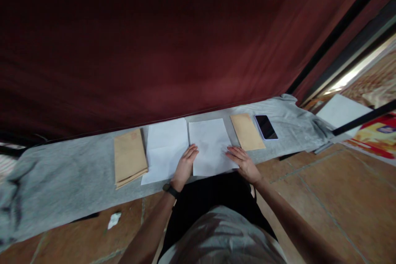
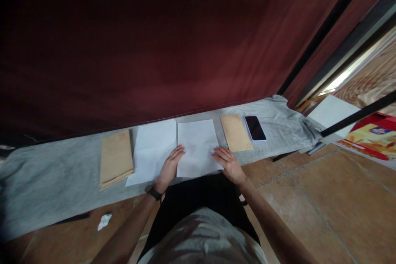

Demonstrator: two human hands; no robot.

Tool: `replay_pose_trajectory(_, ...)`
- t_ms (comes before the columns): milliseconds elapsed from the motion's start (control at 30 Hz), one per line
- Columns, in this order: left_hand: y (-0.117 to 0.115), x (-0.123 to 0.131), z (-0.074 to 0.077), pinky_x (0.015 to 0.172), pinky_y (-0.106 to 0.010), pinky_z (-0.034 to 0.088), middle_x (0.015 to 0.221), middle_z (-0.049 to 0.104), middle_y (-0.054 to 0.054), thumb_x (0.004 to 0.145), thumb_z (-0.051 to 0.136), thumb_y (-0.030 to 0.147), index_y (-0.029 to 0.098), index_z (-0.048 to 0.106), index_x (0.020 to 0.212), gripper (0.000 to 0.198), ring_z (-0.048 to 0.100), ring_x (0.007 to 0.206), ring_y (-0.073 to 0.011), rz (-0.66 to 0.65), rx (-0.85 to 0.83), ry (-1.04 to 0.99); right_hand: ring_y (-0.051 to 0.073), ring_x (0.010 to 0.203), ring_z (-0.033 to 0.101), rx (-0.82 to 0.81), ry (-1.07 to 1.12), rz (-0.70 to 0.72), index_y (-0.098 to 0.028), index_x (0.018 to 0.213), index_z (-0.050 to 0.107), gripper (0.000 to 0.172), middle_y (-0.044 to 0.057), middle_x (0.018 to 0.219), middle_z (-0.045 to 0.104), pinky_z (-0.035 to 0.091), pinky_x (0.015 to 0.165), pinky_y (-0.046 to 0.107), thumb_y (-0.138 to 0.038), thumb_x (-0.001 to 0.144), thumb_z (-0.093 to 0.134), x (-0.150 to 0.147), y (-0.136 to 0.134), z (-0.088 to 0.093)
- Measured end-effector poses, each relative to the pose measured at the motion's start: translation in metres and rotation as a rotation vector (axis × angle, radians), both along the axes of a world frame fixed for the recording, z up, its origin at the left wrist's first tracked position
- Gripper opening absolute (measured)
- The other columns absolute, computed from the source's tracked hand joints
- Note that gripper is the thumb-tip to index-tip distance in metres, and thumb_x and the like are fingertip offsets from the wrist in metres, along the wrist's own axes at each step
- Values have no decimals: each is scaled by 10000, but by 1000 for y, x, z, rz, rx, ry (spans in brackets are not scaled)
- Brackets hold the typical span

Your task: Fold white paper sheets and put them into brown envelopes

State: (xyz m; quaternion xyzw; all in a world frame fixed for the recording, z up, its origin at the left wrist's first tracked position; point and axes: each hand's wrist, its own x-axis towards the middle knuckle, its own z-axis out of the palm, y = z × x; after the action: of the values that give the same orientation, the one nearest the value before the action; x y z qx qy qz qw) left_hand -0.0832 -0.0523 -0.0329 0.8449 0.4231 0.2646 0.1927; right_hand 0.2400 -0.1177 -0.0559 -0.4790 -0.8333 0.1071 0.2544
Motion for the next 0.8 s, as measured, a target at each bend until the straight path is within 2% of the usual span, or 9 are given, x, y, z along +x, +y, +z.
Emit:
replay_pose_trajectory(100,13,2,3,1200,-447,397,1425,592,-82,820,366,-83,199,641,1252,584,410,1449,-179,8,-25,64,281,1449,400,-23,17,-35,-270,1446,541,656,59,1565,452,330,1205,537,-70,822,504,3,14,0)
replay_pose_trajectory(200,18,-2,3,1201,-418,397,1448,582,-80,769,351,-114,198,623,1309,681,449,1422,-167,-23,-73,159,271,1420,440,-61,38,-25,-255,1438,550,686,70,1541,484,372,1183,528,-44,787,496,8,20,-5)
replay_pose_trajectory(367,7,-5,14,1216,-445,362,1406,622,-81,796,406,-71,209,644,1303,626,529,1357,-188,-80,-69,245,285,1427,430,-79,46,24,-254,1453,529,772,69,1559,461,342,1199,539,-23,717,534,13,15,-14)
replay_pose_trajectory(433,-3,11,21,1233,-467,324,1419,611,-91,863,416,-14,200,616,1340,560,510,1376,-201,-61,-20,240,286,1426,432,-72,52,22,-254,1445,536,729,71,1560,459,341,1198,543,-51,745,543,13,14,-16)
replay_pose_trajectory(533,-21,56,22,1238,-464,298,1552,467,-97,997,426,195,185,464,1479,483,362,1480,-215,-131,35,236,295,1421,438,-54,45,23,-230,1432,550,649,94,1550,469,339,1197,551,-118,793,567,12,14,-17)
replay_pose_trajectory(600,-30,90,14,1232,-468,296,1601,383,-113,1029,420,326,171,405,1514,510,297,1510,-240,-184,54,258,303,1415,445,-35,38,19,-198,1422,559,623,121,1531,489,339,1196,553,-141,802,577,10,15,-18)
replay_pose_trajectory(667,-33,116,3,1224,-467,304,1611,348,-148,1042,382,399,131,362,1533,560,280,1515,-256,-166,68,277,308,1403,460,-16,33,2,-177,1408,569,616,140,1500,522,341,1194,558,-139,793,576,9,14,-19)
replay_pose_trajectory(733,-30,130,-7,1229,-468,291,1615,334,-161,1047,349,435,113,339,1542,590,274,1516,-260,-123,75,299,309,1394,471,-10,25,-10,-176,1401,575,623,142,1482,540,343,1192,562,-132,779,575,9,14,-19)
replay_pose_trajectory(800,-25,132,-13,1238,-463,272,1617,331,-157,1045,338,466,109,341,1541,611,269,1518,-258,-93,77,321,308,1398,467,-17,16,-2,-183,1410,566,639,136,1497,526,340,1194,559,-136,774,579,9,14,-18)
